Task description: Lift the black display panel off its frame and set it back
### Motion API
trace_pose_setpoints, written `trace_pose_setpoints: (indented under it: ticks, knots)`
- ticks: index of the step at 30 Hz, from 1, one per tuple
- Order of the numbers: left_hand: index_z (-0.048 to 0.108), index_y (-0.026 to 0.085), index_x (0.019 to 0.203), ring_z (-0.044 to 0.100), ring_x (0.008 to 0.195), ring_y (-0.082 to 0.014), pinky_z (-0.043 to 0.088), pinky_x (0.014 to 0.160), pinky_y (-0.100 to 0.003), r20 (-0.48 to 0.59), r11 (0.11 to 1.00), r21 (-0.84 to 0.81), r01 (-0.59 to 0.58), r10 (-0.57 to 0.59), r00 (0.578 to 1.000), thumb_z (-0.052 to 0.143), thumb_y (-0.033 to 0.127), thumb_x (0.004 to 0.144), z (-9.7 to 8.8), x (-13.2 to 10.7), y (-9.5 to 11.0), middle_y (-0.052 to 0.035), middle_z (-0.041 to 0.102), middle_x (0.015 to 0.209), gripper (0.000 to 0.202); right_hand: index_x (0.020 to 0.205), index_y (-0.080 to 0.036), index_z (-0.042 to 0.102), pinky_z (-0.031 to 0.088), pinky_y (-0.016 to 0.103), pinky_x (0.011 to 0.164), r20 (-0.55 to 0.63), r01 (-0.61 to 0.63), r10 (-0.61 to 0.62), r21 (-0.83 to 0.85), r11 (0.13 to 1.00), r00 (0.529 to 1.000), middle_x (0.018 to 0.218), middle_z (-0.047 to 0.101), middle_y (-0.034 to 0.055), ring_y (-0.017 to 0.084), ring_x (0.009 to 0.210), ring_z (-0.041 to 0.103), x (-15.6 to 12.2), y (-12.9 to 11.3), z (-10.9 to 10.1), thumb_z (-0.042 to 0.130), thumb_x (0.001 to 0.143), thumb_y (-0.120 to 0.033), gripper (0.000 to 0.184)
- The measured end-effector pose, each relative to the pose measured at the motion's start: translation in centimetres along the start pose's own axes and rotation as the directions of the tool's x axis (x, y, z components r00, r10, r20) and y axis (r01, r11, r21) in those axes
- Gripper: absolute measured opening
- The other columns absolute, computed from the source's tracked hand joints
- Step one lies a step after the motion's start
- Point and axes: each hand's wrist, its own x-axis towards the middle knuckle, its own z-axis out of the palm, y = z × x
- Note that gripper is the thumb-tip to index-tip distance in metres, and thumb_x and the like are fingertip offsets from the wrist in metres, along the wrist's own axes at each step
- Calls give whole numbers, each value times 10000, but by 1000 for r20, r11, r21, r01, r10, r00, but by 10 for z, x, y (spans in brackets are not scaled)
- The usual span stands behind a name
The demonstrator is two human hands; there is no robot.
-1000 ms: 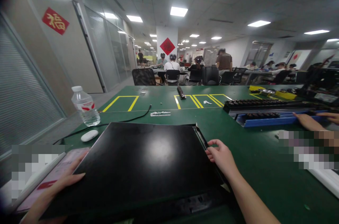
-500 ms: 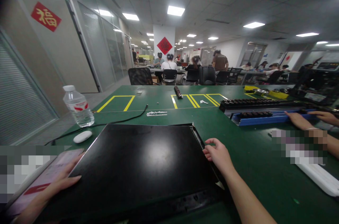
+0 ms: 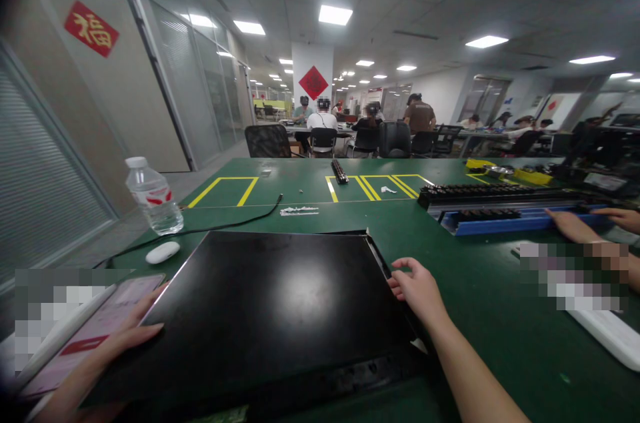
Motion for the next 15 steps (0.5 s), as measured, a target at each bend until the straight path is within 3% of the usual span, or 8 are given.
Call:
trace_pose_setpoints:
  ticks: [8, 11, 15]
  knots:
    - [571, 384, 1548, 726, 1250, -387, 637, 963, -386, -21, 998, 68, 13, -12, 1000, 961, 357, 575, -1, 2, -5, 4, 794, 1348, 1049, 970, -222, 608, 506, 268, 537, -23, 27, -28, -29, 999, 999, 674, 739, 48, 176, 566, 678, 4, 5, -3, 620, 710, -263, 263]
    - [591, 373, 1527, 745, 1217, -385, 664, 878, -371, -17, 995, 95, 11, -10, 1000, 950, 385, 620, -2, 5, -6, 4, 780, 1375, 975, 970, -223, 615, 507, 271, 538, -25, 37, -38, -59, 998, 999, 674, 743, 48, 178, 570, 681, 5, 7, -3, 617, 722, -269, 252]
    - [575, 357, 1536, 760, 1183, -399, 642, 947, -428, 11, 997, 72, 25, -26, 1000, 951, 333, 622, -2, 6, -6, -26, 813, 1312, 988, 981, -234, 628, 514, 285, 553, -33, 71, -75, -108, 992, 997, 676, 741, 30, 182, 579, 687, 4, 9, -4, 615, 737, -288, 250]
